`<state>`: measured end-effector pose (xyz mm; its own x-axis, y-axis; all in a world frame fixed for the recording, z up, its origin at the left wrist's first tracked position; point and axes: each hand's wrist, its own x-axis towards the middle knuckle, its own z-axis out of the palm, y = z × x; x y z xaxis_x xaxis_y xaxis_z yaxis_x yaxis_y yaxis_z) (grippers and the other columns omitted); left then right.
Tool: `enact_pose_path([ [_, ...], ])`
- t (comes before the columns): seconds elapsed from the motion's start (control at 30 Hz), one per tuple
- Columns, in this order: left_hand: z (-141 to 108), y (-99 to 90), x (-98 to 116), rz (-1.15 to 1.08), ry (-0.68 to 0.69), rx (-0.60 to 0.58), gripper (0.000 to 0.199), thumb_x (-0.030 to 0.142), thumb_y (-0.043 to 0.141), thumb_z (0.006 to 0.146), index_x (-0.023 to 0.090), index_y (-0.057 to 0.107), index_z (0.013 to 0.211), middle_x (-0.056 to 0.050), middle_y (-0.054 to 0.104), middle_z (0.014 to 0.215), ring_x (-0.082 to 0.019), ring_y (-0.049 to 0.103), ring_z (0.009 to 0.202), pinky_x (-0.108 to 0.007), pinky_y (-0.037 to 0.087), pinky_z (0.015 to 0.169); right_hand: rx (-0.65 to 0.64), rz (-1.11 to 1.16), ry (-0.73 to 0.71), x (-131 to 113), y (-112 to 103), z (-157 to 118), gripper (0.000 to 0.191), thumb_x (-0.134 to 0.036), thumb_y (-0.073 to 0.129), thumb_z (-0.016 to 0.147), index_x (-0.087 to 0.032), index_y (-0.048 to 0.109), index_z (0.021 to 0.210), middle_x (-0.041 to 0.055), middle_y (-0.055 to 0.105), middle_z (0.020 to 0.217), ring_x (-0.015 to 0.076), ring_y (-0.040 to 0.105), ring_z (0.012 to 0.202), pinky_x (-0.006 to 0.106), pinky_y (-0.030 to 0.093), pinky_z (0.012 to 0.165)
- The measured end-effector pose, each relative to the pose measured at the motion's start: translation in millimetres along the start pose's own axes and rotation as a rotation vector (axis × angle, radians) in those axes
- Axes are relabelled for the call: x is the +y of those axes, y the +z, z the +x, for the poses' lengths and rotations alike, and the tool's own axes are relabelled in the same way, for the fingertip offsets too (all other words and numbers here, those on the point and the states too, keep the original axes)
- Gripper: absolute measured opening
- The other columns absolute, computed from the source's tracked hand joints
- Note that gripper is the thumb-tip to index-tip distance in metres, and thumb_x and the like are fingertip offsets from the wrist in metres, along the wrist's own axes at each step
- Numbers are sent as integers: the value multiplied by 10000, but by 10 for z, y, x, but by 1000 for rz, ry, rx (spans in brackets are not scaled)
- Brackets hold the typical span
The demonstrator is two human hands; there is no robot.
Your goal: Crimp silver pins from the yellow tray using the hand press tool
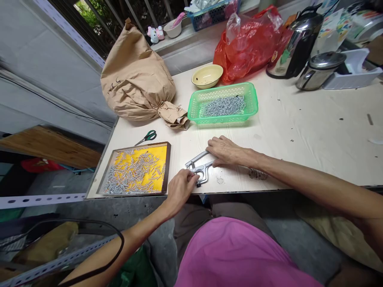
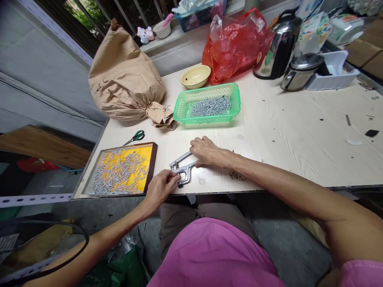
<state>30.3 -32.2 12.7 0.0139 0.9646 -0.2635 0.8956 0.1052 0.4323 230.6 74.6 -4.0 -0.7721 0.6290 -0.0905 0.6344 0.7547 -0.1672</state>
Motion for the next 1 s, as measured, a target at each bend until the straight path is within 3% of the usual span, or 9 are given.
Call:
enact_pose_path([
  [0.07,33,37,85,162,220,106,215,360,563,846,179,615,950,-55,623,940,-193,558,900,-294,439,753,3,-7,6,-20,6,0,409,-456,720,719,-124,611,933,95,564,989,240,468,962,338,297,749],
  [0.13,142,93,162,263,378,129,320,343,597,828,180,558,1101,-84,585,1103,-231,505,1035,-342,439,838,0,-10,8,-30,15,1,416,-453,724,715,-122,613,942,98,566,992,245,470,974,341,304,756],
  [0.23,363,182,231,330,490,98,513,325,634,798,153,444,1242,-130,495,1265,-268,439,1136,-403,426,907,3,1,5,-16,26,-12,460,-469,714,715,-120,608,995,105,560,1007,253,468,981,342,327,748],
  [0.43,585,205,254,307,474,-14,507,302,639,785,142,444,1225,-127,517,1177,-258,464,1078,-423,428,901,-83,88,-10,-3,-41,-29,565,-426,757,666,-134,580,1116,114,548,1051,252,464,984,309,373,709],
  [0.6,632,152,260,298,436,-10,320,297,647,765,163,579,1048,-84,546,991,-242,488,970,-373,452,806,-90,63,69,-111,-89,-6,330,-293,694,757,-128,613,1031,106,580,988,231,507,942,293,370,667],
  [0.77,654,194,236,256,411,36,216,286,632,774,156,642,945,-74,555,910,-235,496,935,-345,446,755,-96,77,58,-108,-62,-26,170,-226,580,841,-127,629,970,103,613,938,211,549,897,285,345,649],
  [1.0,669,187,247,243,380,-8,160,274,615,802,183,663,925,-50,560,886,-203,502,918,-320,441,755,-72,111,42,-60,18,-33,171,-250,524,879,-133,648,901,84,631,855,184,557,805,283,323,641],
])
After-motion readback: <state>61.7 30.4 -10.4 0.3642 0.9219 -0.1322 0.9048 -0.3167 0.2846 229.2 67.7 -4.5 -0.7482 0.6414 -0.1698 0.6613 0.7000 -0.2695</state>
